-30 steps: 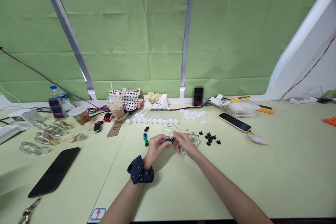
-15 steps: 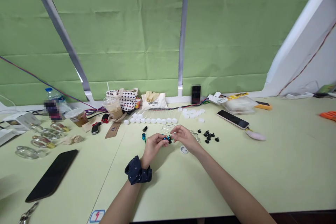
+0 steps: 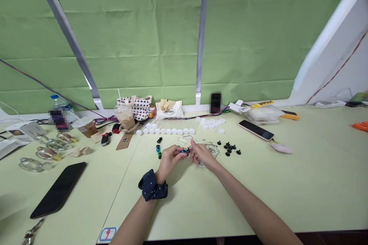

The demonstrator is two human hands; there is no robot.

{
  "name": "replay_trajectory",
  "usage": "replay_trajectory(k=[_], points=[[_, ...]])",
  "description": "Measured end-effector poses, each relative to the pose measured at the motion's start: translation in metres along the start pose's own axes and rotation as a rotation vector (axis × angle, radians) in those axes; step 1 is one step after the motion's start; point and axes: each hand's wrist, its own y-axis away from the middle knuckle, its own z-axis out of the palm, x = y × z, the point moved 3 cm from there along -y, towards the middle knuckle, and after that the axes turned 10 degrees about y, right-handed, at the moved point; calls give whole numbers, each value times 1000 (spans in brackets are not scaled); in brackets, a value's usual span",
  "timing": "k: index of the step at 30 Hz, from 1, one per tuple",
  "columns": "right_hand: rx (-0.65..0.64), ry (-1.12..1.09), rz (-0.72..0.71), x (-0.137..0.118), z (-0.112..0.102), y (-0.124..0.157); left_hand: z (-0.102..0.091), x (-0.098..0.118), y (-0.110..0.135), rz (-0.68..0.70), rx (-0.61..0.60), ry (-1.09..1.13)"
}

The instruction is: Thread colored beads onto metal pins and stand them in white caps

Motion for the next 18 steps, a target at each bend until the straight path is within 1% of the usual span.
replay_trajectory(k=[1,2,4,5,6,7,9,10,11,14,15,16,18], points=[[-35,13,-12,0,1,0,0,0,0,0,-1,-1],[-52,11,-68,-2,1,0,0,0,0,-1,1,2],[-18,-28,-225,-9,-2,2,-1,1,0,-3,9,14],[13,-52,-268,-11,-3,2,-1,1,0,-1,10,16],[38,-66,-263,-11,-4,2,-1,1,0,2,8,13],[46,-64,-214,-9,-4,1,-1,1,1,6,2,6],[22,-6,-77,-4,-3,-1,0,0,1,13,-13,-15],[6,30,-46,-2,-2,-2,-1,-1,1,16,-17,-26],[-6,56,-62,-2,-1,-1,-1,-2,1,19,-17,-33],[32,38,-268,-10,-3,2,-3,-3,0,13,0,-26],[55,19,-307,-12,-4,2,-3,-4,0,10,6,-19],[75,10,-297,-12,-5,2,-3,-4,0,9,10,-14],[79,30,-162,-7,-5,0,-2,-3,0,9,6,-22]])
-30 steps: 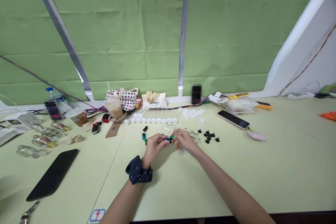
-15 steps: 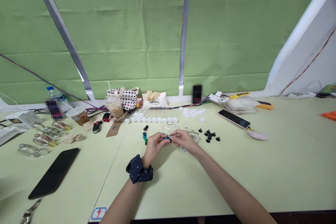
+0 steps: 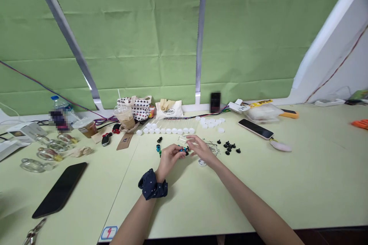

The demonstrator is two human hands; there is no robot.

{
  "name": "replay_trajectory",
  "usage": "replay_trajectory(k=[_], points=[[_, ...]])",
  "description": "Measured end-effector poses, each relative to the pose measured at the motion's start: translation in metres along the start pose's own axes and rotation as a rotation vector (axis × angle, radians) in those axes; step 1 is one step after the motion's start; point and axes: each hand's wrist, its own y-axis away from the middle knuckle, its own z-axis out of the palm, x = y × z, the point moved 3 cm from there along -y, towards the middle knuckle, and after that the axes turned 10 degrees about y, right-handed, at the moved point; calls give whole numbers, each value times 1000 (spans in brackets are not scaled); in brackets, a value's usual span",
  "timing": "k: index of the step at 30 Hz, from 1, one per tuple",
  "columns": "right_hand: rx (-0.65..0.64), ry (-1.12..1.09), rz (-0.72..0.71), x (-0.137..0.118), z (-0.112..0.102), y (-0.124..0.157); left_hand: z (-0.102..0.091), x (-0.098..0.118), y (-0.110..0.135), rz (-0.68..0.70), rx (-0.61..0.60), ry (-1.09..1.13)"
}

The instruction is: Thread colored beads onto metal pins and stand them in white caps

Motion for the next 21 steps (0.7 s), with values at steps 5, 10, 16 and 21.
replay_trajectory(k=[5,10,16,21], points=[[-65,0,-7,0,2,0,1,1,0,7,-4,-8],[-46,-11,66,-2,2,2,-1,0,0,3,0,-17],[-23,-59,-103,-7,1,3,-2,-2,0,-4,8,-16],[-66,-20,108,5,5,0,-1,0,0,-6,-4,-54]])
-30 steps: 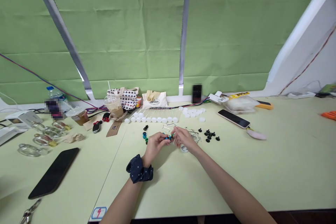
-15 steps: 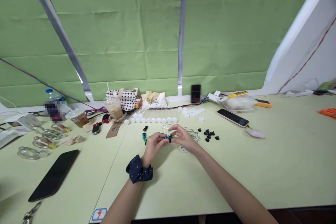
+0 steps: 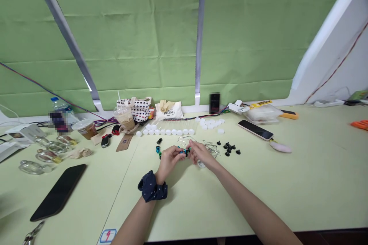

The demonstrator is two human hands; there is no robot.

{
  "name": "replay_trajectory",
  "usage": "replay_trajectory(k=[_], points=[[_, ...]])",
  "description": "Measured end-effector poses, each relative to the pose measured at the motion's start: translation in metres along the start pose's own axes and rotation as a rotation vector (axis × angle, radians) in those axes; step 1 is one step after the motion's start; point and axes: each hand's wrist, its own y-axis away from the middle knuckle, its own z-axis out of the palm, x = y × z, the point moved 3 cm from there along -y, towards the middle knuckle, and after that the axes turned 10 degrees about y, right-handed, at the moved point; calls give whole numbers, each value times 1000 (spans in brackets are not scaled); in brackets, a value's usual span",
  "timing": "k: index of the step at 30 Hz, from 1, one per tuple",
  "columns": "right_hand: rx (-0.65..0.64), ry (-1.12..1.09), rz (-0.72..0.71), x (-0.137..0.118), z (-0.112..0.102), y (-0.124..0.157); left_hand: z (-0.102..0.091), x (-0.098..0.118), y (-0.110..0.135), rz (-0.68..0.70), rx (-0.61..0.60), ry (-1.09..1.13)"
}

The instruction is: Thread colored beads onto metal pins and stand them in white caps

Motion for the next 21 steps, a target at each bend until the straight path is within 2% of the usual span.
replay_trajectory(k=[2,5,6,10,11,15,16,19,21], points=[[-39,20,-36,0,2,0,0,1,0,2,-3,5],[9,-13,-207,-6,0,1,0,1,0,6,11,43],[22,-34,-199,-7,0,1,-1,1,0,7,15,50],[-10,-54,51,3,1,-2,0,1,0,7,-5,29],[-18,-52,51,4,1,-2,0,0,0,8,-8,22],[-1,-114,-164,-5,-1,0,-1,-2,-1,2,11,31],[2,-132,-158,-5,-1,1,-1,-2,-1,0,14,33],[-48,-101,11,1,2,0,0,0,0,4,-7,14],[-79,-38,24,3,3,-1,1,2,0,7,-22,-3]])
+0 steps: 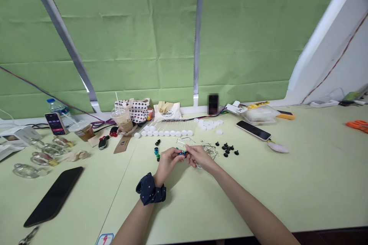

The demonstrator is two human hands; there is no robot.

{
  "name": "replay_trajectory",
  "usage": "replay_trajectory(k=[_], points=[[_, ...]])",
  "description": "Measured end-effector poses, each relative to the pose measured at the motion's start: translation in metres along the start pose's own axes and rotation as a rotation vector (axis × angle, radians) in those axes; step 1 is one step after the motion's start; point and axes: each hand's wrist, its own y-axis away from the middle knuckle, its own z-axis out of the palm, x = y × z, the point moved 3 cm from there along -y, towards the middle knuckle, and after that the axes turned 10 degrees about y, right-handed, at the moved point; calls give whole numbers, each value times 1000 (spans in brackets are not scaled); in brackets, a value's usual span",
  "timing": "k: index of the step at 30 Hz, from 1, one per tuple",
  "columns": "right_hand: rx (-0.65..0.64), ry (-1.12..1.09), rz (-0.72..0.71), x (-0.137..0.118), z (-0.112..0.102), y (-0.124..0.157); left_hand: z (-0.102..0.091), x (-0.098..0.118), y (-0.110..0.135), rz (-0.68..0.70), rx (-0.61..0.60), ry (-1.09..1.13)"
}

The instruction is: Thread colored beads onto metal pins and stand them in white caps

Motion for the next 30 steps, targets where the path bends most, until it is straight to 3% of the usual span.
replay_trajectory(k=[4,6,9,11,15,19,21,25,30], points=[[73,-22,-216,-9,-3,2,0,2,0,-11,12,19],[85,-79,-178,-8,-3,2,-1,2,0,-15,17,31],[14,-87,5,0,0,0,0,1,0,-9,0,14],[-5,-54,-18,0,1,-1,0,1,0,-7,-7,4],[84,-83,-211,-9,-3,2,-2,1,-1,-15,20,34],[48,-97,-6,-1,0,-1,0,2,0,-15,10,-2],[47,-49,-6,2,1,-2,1,5,0,-20,6,-4],[119,80,-265,-9,-2,1,4,11,-1,-44,14,64],[134,402,-568,-27,3,14,6,5,-4,-133,74,111]])
